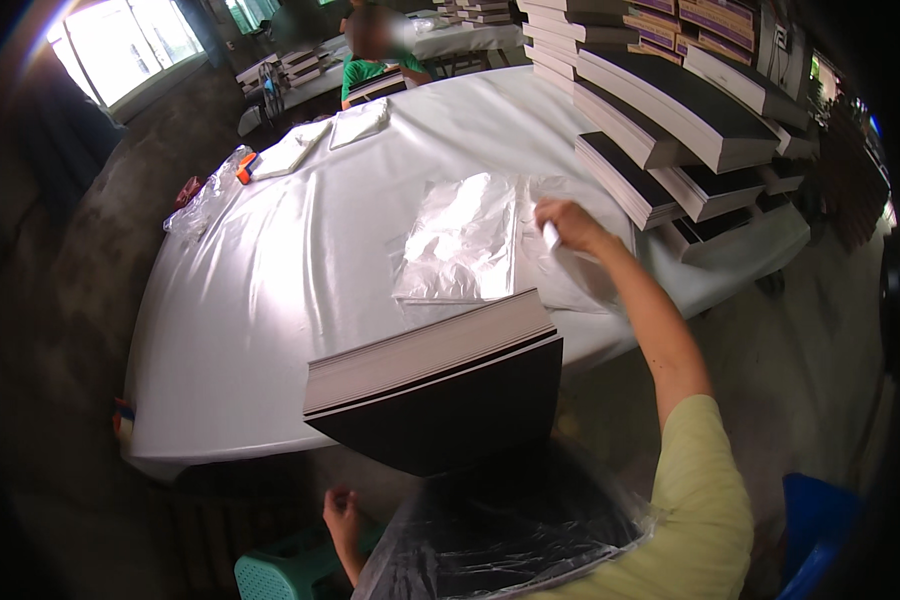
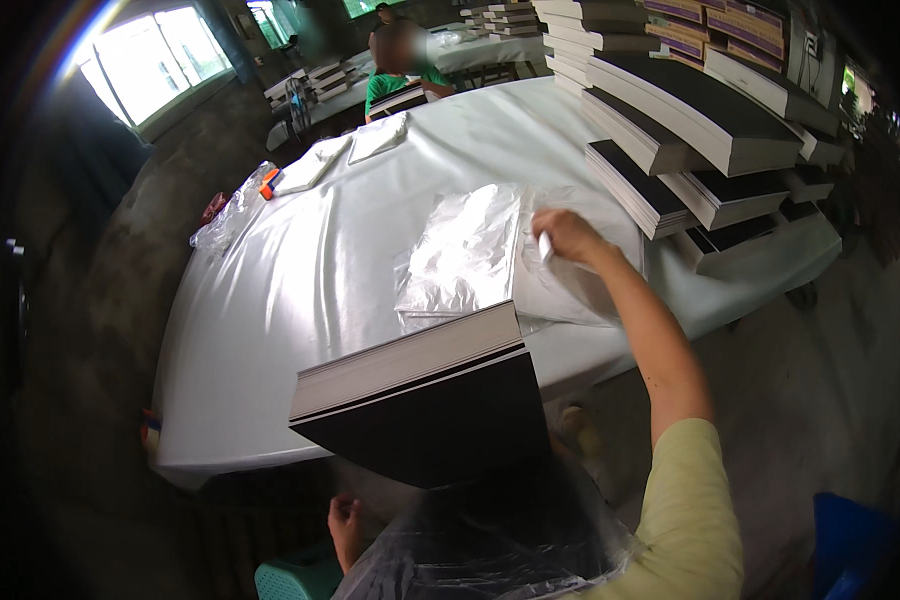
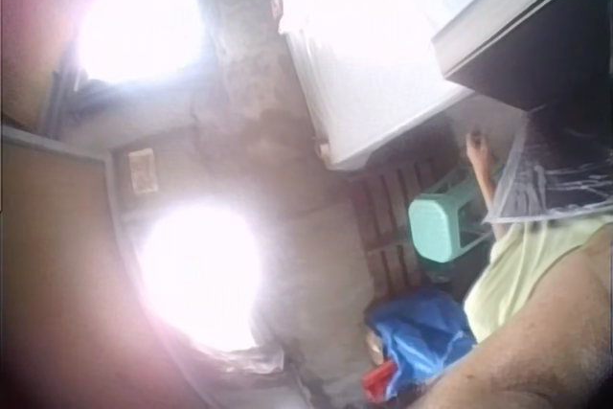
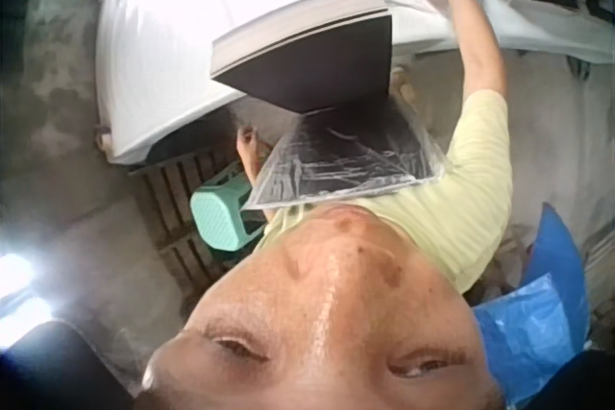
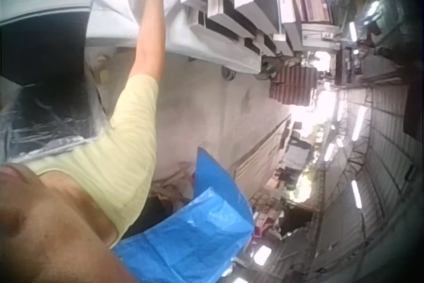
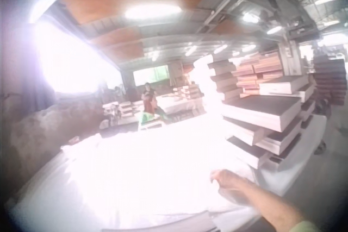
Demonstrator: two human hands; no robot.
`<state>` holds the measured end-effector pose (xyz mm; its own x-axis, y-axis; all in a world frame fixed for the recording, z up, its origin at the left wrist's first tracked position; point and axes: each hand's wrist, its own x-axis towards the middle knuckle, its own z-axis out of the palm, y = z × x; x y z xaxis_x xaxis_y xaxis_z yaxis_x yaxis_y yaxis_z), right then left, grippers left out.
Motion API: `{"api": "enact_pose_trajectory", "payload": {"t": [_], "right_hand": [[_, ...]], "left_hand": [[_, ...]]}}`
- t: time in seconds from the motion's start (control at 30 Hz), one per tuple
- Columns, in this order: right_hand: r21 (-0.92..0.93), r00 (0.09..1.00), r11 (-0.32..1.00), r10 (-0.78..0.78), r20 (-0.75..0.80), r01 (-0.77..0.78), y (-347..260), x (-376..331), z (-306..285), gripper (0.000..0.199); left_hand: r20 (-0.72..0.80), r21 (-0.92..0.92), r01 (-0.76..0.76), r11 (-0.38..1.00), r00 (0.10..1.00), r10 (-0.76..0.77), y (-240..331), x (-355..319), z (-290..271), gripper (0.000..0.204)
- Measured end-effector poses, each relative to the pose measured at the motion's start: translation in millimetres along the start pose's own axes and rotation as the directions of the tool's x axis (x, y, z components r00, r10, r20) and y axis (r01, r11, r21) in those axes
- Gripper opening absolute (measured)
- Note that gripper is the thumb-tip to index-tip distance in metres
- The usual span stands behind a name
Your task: The person picks up a book from a stack, places it on a table, and repeatedly attempts to slide a clear plastic sleeve over the cover.
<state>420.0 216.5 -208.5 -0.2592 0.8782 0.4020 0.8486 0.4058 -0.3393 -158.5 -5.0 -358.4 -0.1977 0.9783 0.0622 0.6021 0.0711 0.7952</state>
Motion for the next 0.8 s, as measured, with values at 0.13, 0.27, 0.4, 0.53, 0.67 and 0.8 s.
{"api": "enact_pose_trajectory", "payload": {"t": [0.13, 0.27, 0.4, 0.53, 0.67, 0.8], "right_hand": [[0.490, 0.889, 0.862, 0.115, -0.444, 0.133, 11.7, 0.5, -53.6, 0.005], [0.717, 0.832, 0.539, 0.053, -0.553, 0.442, 35.9, -8.3, -101.1, 0.014], [0.644, 0.635, 0.356, 0.160, -0.756, 0.677, 31.8, -6.5, -121.5, 0.017], [0.643, 0.651, 0.176, 0.017, -0.759, 0.745, 18.0, -24.3, -160.3, 0.016], [0.675, 0.674, -0.046, -0.035, -0.738, 0.736, -21.7, -6.5, -152.6, 0.017], [0.600, 0.582, -0.074, -0.178, -0.794, 0.796, -55.4, -22.8, -175.2, 0.025]], "left_hand": [[-0.080, -0.183, -0.053, 0.982, 0.996, 0.039, 38.9, 17.1, -23.1, 0.019], [-0.221, -0.233, -0.182, 0.955, 0.967, 0.130, 93.6, 34.7, -41.9, 0.016], [-0.280, -0.178, -0.322, 0.930, 0.922, 0.266, 132.8, 53.4, -51.0, 0.011], [-0.290, -0.115, -0.554, 0.824, 0.812, 0.506, 193.3, 63.3, -51.4, 0.009], [-0.142, -0.121, -0.747, 0.653, 0.664, 0.734, 258.9, 49.8, -58.2, 0.013], [0.127, -0.230, -0.869, 0.439, 0.420, 0.899, 335.0, 30.1, -26.7, 0.042]]}}
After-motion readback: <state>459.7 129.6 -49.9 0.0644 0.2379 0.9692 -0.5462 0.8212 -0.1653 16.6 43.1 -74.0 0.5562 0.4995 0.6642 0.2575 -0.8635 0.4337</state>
